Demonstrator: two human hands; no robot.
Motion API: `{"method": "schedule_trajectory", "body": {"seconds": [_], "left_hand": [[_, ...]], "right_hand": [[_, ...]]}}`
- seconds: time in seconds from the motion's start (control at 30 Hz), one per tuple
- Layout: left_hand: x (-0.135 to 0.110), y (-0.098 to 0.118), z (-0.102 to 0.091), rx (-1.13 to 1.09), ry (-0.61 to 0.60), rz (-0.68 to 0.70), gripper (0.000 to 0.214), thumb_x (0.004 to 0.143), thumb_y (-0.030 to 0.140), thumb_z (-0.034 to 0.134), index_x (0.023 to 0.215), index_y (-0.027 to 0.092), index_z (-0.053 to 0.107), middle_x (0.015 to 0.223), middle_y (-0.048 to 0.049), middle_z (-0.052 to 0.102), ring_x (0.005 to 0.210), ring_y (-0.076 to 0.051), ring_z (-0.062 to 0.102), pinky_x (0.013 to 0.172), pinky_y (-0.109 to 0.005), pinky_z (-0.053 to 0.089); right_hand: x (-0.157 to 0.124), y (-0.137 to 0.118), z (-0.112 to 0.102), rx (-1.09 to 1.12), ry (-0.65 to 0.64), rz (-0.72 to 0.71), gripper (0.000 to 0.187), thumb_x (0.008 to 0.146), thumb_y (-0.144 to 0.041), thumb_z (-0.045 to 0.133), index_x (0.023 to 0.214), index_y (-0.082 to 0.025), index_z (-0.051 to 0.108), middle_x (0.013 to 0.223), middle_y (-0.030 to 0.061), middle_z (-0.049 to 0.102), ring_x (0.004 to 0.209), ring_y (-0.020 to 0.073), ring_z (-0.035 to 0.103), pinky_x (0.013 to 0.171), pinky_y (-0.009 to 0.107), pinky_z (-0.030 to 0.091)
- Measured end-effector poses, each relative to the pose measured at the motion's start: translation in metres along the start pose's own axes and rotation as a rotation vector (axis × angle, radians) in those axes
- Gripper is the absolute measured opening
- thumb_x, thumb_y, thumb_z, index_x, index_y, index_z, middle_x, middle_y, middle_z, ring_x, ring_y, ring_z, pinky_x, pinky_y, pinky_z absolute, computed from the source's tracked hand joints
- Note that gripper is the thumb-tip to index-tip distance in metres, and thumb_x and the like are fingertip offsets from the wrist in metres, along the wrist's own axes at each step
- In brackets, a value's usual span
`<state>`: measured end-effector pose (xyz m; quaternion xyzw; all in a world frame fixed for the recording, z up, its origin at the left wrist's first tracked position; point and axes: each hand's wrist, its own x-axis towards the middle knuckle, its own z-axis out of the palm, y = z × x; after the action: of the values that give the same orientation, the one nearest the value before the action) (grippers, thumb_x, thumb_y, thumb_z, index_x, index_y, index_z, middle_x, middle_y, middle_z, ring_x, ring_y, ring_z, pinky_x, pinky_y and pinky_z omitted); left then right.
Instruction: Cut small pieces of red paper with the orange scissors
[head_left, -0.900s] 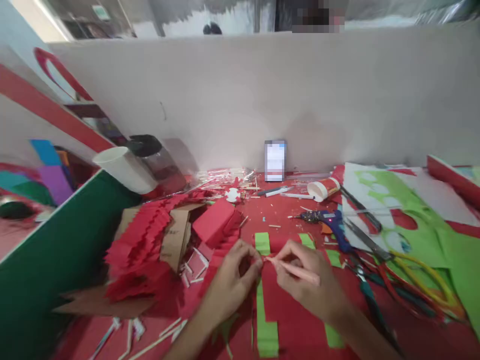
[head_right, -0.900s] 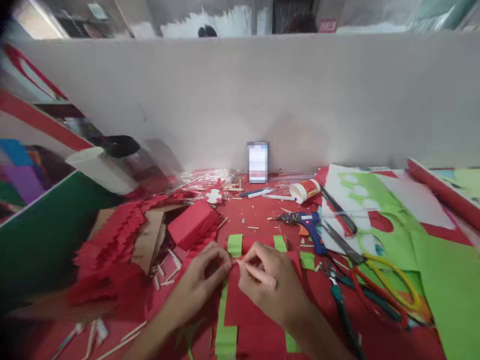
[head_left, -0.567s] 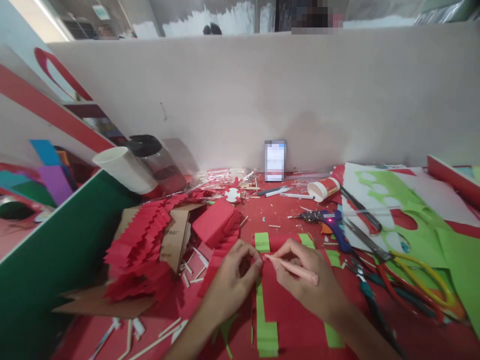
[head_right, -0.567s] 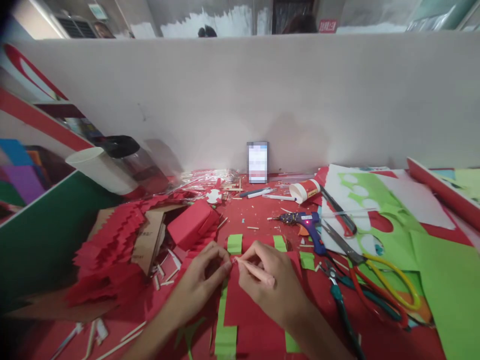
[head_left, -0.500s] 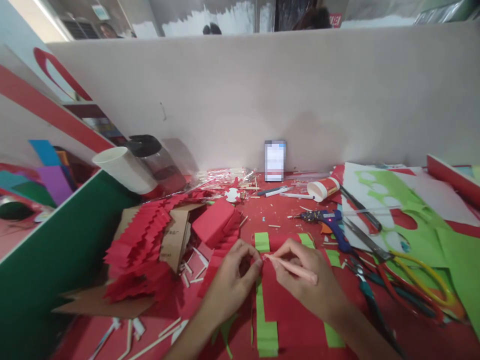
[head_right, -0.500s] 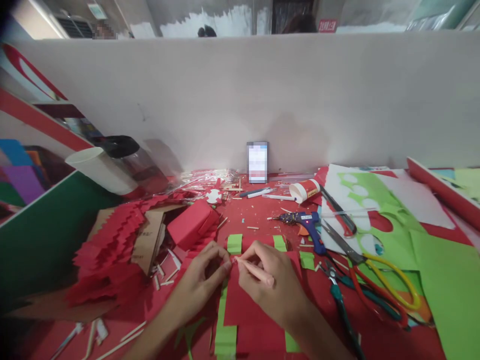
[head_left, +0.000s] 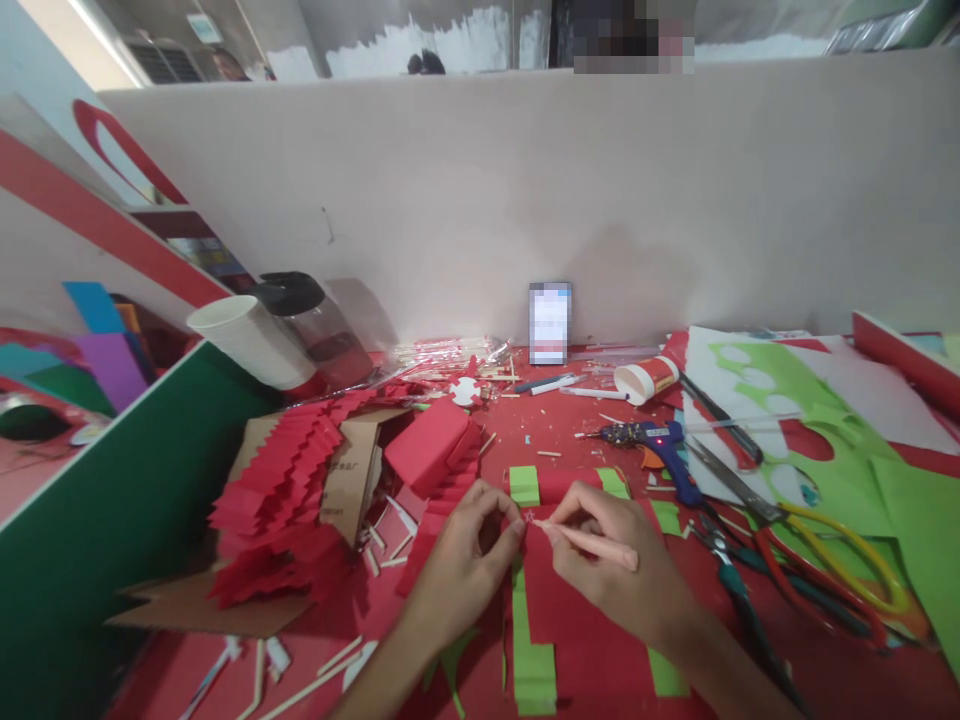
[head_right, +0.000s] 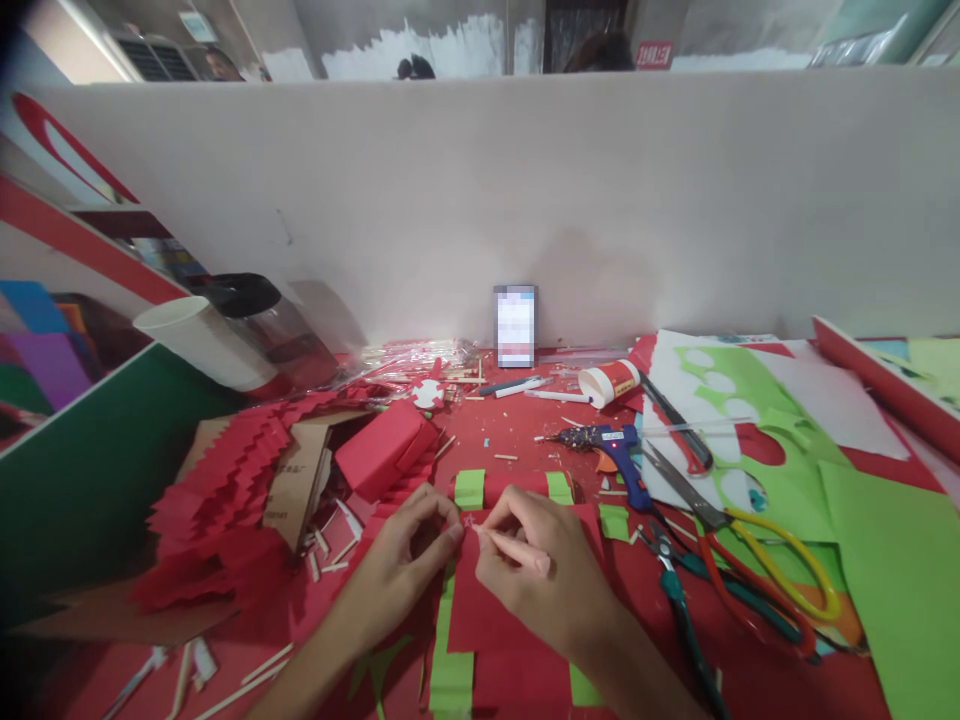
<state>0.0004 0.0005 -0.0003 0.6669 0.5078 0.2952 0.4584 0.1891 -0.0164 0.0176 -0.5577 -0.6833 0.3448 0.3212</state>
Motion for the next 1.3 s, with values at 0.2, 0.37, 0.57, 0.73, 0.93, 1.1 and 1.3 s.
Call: {"method": "schedule_trajectory", "body": {"seconds": [0.2,0.37,0.57,0.73,0.93,1.1,1.3], "left_hand": [[0.001,0.000,0.000,-0.001,0.001,0.000,0.021,0.094,0.033,0.051,0.081,0.017,0.058,0.084,-0.0017,0.050,0.076,-0.017,0.052,0.071,-0.028,0.041],[-0.001,-0.001,0.002,-0.015,0.012,-0.009,0.022,0.095,0.036,0.051,0.084,0.017,0.058,0.085,-0.0021,0.051,0.075,-0.017,0.052,0.070,-0.028,0.041],[-0.001,0.001,0.000,-0.047,0.033,0.004,0.023,0.095,0.037,0.053,0.083,0.017,0.059,0.085,-0.0028,0.052,0.080,-0.017,0.054,0.073,-0.028,0.042],[-0.002,0.005,0.001,-0.048,0.057,0.029,0.024,0.095,0.037,0.053,0.082,0.017,0.058,0.084,-0.0027,0.052,0.078,-0.017,0.053,0.072,-0.027,0.043],[-0.002,0.007,-0.009,0.013,0.089,0.090,0.027,0.096,0.041,0.048,0.086,0.018,0.057,0.083,-0.0030,0.056,0.076,-0.017,0.053,0.071,-0.027,0.044],[-0.001,0.008,-0.036,0.257,0.143,0.103,0.026,0.097,0.042,0.045,0.102,0.020,0.059,0.091,-0.0050,0.063,0.075,-0.019,0.056,0.074,-0.031,0.046],[-0.016,0.025,-0.044,0.505,0.067,0.158,0.027,0.099,0.039,0.040,0.107,0.022,0.059,0.107,-0.0086,0.066,0.081,-0.021,0.063,0.080,-0.034,0.050]], "right_hand": [[0.000,0.000,0.000,-0.007,-0.002,0.001,0.013,0.079,-0.016,0.063,0.072,-0.022,0.054,0.065,-0.0041,0.063,0.057,0.0115,0.056,0.053,0.020,0.039],[-0.002,-0.001,-0.007,0.148,-0.008,0.013,0.013,0.091,-0.029,0.059,0.081,-0.022,0.056,0.064,-0.0044,0.059,0.052,0.0108,0.053,0.047,0.020,0.038],[0.001,0.006,-0.030,0.025,0.175,-0.157,0.016,0.099,-0.031,0.052,0.110,-0.026,0.062,0.105,0.0039,0.069,0.097,0.0195,0.066,0.086,0.030,0.050],[0.006,0.018,-0.043,-0.142,0.103,-0.224,0.014,0.097,-0.030,0.054,0.106,-0.027,0.064,0.099,0.0042,0.071,0.093,0.0222,0.066,0.085,0.034,0.049],[0.005,0.021,-0.051,-0.013,0.009,-0.186,0.008,0.095,-0.028,0.057,0.096,-0.024,0.064,0.094,0.0032,0.072,0.086,0.0201,0.068,0.077,0.029,0.051],[0.004,0.024,-0.054,0.066,-0.035,-0.182,0.009,0.093,-0.030,0.059,0.096,-0.022,0.064,0.093,0.0038,0.073,0.084,0.0196,0.068,0.075,0.028,0.050],[0.002,0.022,-0.069,0.148,-0.081,-0.186,0.008,0.090,-0.026,0.062,0.095,-0.021,0.065,0.093,0.0038,0.072,0.086,0.0187,0.068,0.077,0.027,0.051]]}}
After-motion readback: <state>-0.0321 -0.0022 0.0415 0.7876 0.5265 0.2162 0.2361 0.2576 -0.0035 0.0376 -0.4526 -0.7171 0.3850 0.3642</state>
